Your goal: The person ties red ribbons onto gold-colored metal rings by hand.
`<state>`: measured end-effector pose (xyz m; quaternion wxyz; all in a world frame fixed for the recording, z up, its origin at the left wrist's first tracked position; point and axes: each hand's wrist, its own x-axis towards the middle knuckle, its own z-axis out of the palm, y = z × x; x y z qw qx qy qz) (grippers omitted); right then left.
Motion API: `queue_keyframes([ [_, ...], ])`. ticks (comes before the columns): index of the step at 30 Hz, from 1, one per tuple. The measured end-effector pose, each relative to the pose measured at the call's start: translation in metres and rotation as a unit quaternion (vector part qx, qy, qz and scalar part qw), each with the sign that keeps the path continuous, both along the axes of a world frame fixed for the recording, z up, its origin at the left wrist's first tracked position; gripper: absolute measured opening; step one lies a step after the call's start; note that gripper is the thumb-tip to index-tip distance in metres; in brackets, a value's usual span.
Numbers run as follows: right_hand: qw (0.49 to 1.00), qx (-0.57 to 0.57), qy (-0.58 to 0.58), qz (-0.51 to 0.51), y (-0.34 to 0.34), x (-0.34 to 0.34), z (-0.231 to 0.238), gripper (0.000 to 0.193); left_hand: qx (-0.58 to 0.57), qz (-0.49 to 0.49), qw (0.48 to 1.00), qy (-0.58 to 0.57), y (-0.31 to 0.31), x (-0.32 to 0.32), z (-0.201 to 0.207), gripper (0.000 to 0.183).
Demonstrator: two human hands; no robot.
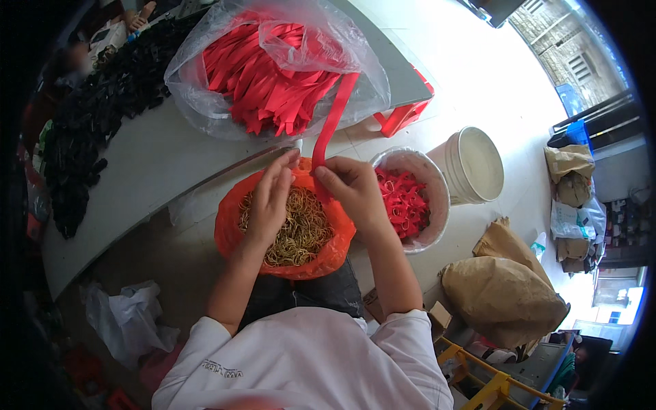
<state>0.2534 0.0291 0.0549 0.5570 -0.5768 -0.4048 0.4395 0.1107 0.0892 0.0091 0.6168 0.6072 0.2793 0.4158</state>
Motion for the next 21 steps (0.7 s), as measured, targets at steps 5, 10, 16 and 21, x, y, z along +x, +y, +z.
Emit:
queue_keyframes([
  [5, 0.998, -0.01, -0.038, 0.052, -0.005, 0.0, -0.021, 0.015, -0.152, -0.016, 0.988, -0.009, 0.03, 0.029, -0.015, 0.044],
  [10, 0.991, 0.005, -0.127, 0.038, -0.009, 0.0, -0.032, 0.014, -0.228, -0.163, 0.959, -0.042, 0.044, 0.052, -0.007, 0.036],
  [16, 0.984, 0.041, -0.108, -0.133, -0.008, 0.007, -0.038, 0.02, -0.149, -0.166, 0.974, -0.033, 0.032, 0.046, 0.0, 0.025],
  [21, 0.961, 0.043, 0.271, -0.019, 0.002, 0.007, -0.026, 0.044, -0.06, -0.193, 0.977, 0.064, -0.009, 0.017, 0.02, 0.02],
])
